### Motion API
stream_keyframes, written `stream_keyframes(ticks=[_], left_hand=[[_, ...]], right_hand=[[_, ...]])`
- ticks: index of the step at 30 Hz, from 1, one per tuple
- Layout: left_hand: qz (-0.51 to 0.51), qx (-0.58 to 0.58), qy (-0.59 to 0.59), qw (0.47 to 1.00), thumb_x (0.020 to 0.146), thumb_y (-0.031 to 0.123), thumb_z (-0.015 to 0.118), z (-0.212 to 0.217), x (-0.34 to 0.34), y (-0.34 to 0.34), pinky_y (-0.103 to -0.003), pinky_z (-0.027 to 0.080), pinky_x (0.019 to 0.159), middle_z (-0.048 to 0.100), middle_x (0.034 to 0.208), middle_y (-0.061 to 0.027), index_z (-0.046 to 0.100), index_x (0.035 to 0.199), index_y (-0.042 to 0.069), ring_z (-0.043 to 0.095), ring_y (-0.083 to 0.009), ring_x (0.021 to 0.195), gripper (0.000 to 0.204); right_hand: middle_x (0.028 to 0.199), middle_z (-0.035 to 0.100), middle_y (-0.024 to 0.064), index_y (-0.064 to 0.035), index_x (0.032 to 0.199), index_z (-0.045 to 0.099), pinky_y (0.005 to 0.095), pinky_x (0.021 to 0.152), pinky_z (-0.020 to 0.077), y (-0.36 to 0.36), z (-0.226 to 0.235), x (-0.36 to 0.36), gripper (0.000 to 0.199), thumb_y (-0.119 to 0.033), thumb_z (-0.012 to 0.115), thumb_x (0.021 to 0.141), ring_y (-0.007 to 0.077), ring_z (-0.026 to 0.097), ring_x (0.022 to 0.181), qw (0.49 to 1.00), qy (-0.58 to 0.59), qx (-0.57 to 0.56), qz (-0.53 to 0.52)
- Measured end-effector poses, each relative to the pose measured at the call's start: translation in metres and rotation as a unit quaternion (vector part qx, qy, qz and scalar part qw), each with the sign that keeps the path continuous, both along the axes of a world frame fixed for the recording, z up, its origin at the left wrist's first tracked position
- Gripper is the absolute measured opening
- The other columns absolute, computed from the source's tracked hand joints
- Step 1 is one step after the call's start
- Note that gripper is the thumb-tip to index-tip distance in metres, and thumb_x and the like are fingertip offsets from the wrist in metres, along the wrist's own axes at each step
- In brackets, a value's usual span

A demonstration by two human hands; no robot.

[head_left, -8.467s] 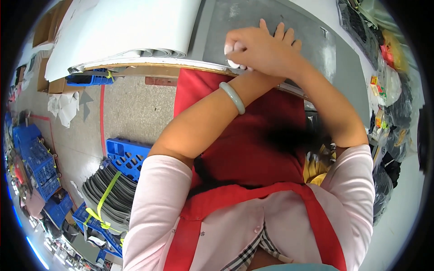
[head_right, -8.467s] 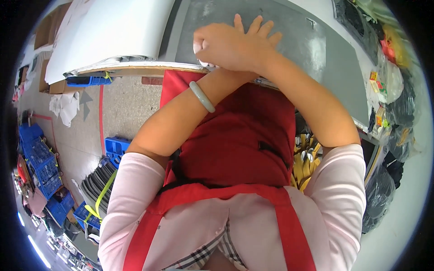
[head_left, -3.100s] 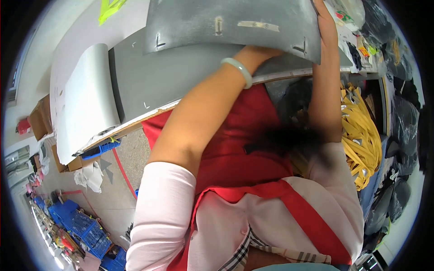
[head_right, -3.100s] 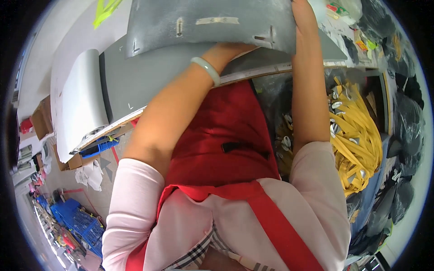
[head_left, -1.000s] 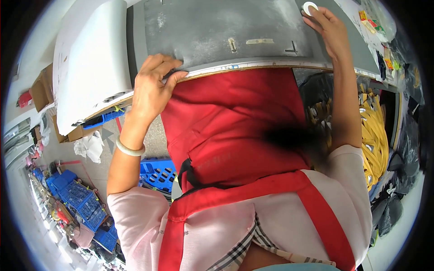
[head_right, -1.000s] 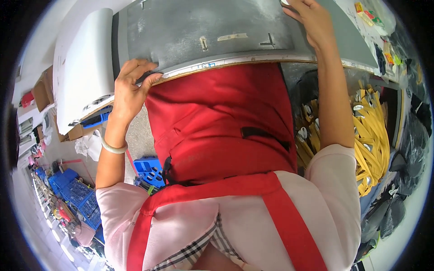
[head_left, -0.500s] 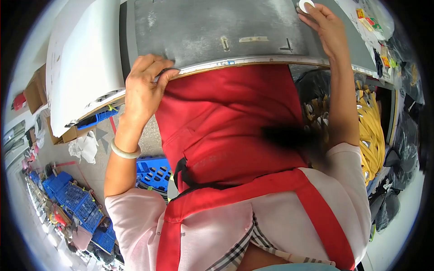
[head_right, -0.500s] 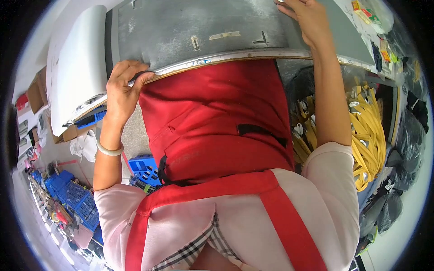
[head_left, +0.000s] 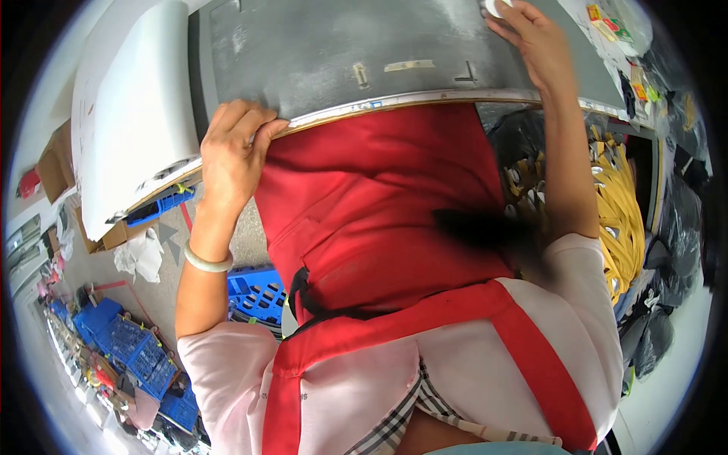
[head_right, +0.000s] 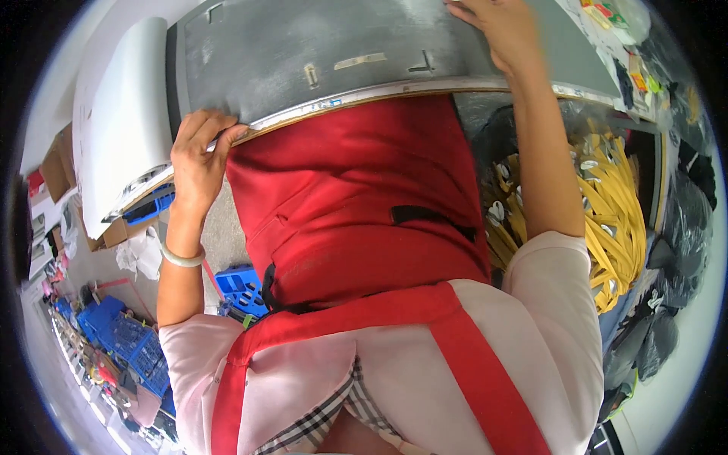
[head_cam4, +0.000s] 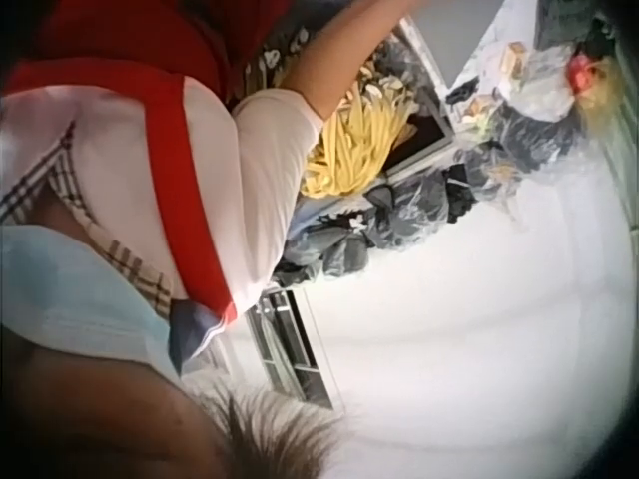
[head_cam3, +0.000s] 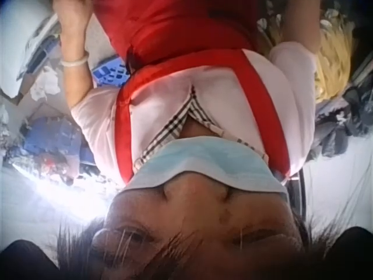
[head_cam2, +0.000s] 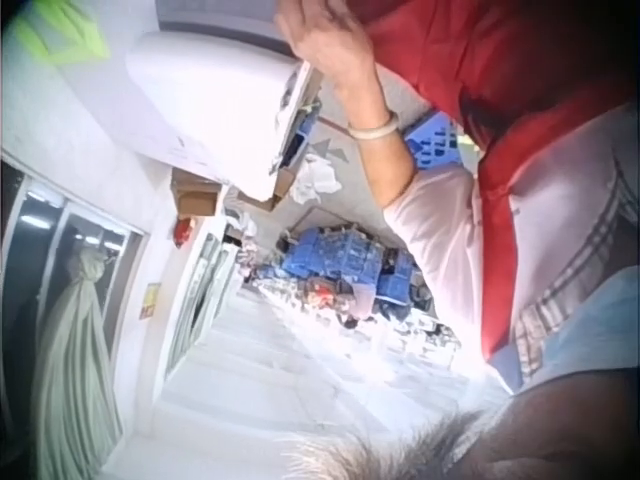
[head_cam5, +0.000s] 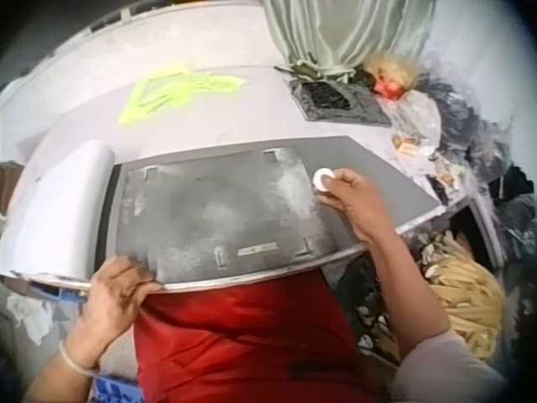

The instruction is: The person is using a small white sponge to clean rectangular grey panels at a workbench.

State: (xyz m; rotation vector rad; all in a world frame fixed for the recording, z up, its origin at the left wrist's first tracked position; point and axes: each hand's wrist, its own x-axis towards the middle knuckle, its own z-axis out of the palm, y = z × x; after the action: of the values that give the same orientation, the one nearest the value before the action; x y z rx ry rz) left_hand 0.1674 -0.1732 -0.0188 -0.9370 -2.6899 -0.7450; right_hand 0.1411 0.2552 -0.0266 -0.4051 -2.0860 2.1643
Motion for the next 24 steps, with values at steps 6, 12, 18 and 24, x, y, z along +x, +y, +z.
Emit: stream_keyframes(ticks=[6, 12, 18, 24], left_hand=[[-0.011, 0.005, 0.017, 1.0, 0.079, 0.01, 0.081, 0.002, 0.001, -0.002, -0.04, 0.05, 0.074, 0.066, 0.088, -0.0097, 0.071, 0.088, 0.002, 0.061, -0.0295, 0.083, 0.016], [-0.008, 0.001, 0.02, 1.0, 0.079, 0.009, 0.08, -0.001, 0.002, -0.001, -0.039, 0.05, 0.074, 0.065, 0.088, -0.0093, 0.071, 0.089, 0.003, 0.06, -0.0288, 0.083, 0.015], [-0.002, -0.002, 0.01, 1.0, 0.08, 0.009, 0.08, -0.002, 0.002, 0.0, -0.038, 0.05, 0.075, 0.064, 0.089, -0.0088, 0.071, 0.089, 0.003, 0.06, -0.0279, 0.083, 0.015], [0.001, 0.009, 0.019, 1.0, 0.079, 0.009, 0.08, -0.003, 0.002, -0.003, -0.038, 0.05, 0.075, 0.064, 0.088, -0.0089, 0.071, 0.089, 0.003, 0.06, -0.0281, 0.082, 0.014]], right_hand=[[0.096, 0.066, 0.0009, -0.0054, 0.098, 0.067, 0.0246, 0.084, 0.0545, -0.009, -0.004, -0.007, 0.012, -0.018, 0.067, 0.099, 0.01, 0.064, 0.09, 1.0, -0.006, -0.013, -0.019], [0.093, 0.066, 0.0001, -0.0066, 0.096, 0.067, 0.0227, 0.081, 0.0534, -0.01, -0.006, -0.007, 0.013, -0.019, 0.068, 0.098, 0.0089, 0.063, 0.087, 1.0, -0.011, -0.007, -0.013], [0.092, 0.066, -0.0004, -0.0059, 0.093, 0.067, 0.0209, 0.079, 0.0528, -0.004, -0.018, -0.007, 0.012, -0.017, 0.068, 0.098, 0.0081, 0.063, 0.086, 1.0, 0.007, -0.026, -0.012], [0.09, 0.067, 0.0002, -0.0057, 0.092, 0.067, 0.0199, 0.078, 0.0522, -0.007, -0.02, -0.009, 0.012, -0.016, 0.068, 0.098, 0.0078, 0.063, 0.083, 1.0, 0.019, -0.015, -0.013]])
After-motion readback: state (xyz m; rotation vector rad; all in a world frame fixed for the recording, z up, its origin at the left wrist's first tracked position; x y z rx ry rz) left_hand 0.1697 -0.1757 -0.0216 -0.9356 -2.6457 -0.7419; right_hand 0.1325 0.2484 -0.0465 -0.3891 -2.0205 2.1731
